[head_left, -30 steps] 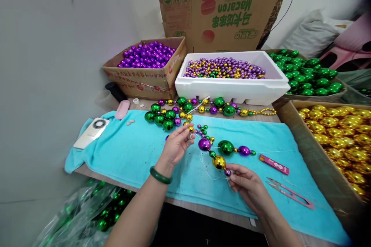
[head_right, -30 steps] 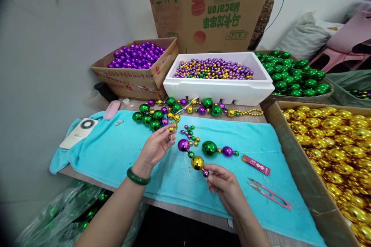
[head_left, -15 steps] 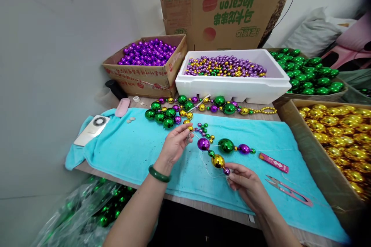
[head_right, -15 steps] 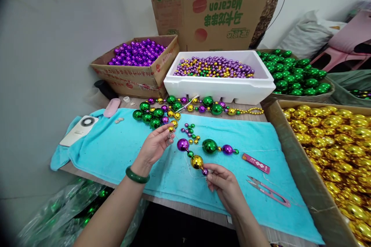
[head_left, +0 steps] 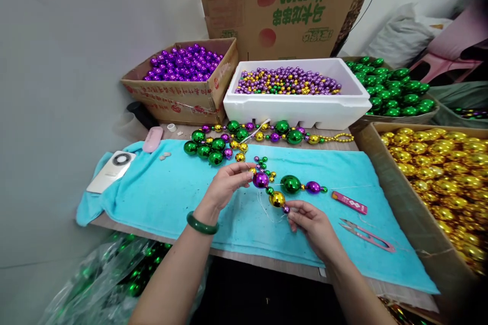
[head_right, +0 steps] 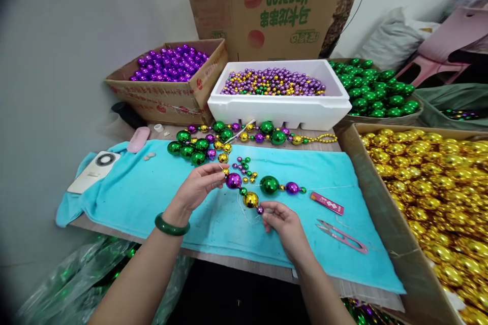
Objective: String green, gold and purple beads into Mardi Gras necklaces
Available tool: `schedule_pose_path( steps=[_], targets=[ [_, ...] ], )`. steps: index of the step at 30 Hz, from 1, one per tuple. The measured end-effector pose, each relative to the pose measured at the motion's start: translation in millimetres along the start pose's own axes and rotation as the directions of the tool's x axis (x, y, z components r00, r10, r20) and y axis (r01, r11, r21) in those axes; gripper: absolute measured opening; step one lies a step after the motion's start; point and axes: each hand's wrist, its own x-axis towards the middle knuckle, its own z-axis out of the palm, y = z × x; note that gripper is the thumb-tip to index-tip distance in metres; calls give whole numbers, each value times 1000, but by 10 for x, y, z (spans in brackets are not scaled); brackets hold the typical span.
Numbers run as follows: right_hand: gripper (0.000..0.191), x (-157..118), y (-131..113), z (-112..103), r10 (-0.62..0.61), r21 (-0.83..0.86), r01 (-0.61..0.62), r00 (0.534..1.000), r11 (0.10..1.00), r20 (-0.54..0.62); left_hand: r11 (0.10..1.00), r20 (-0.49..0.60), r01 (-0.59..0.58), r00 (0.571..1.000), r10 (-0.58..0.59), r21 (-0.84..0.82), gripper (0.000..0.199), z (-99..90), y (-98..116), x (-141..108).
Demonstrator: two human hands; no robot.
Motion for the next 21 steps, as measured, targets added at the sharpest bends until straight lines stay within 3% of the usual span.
schedule_pose_path(
  steps=[3,5,8,10,13,17,21],
  targets=[
    [37,14,52,64,24,58,-23,999,998,-31,994,-58,-74,995,78,75,24,36,1,-4],
    [36,29,78,102,33,67,-31,999,997,-27,970,-80,-187,976,201,156,19,73,37,-14],
    [31,63,41,159,3,-71,-4,1000,997,-16,903,-62,-349,925,375,250,12,156,150,-49],
    [25,75,-63,208,-125,-273,104,990,956,-61,872,-47,-393,905,424,292,11,229,243,-86],
    [25,51,-315,323,-391,-478,314,918,820,-68,847,-8,-412,898,440,334,12,360,369,-155],
    [25,21,-602,529,-473,-392,465,877,793,84,807,75,-500,861,504,315,12,504,533,-232],
    [17,95,-647,668,-393,-343,417,909,842,139,810,33,-557,827,561,183,15,481,769,-244]
  ],
)
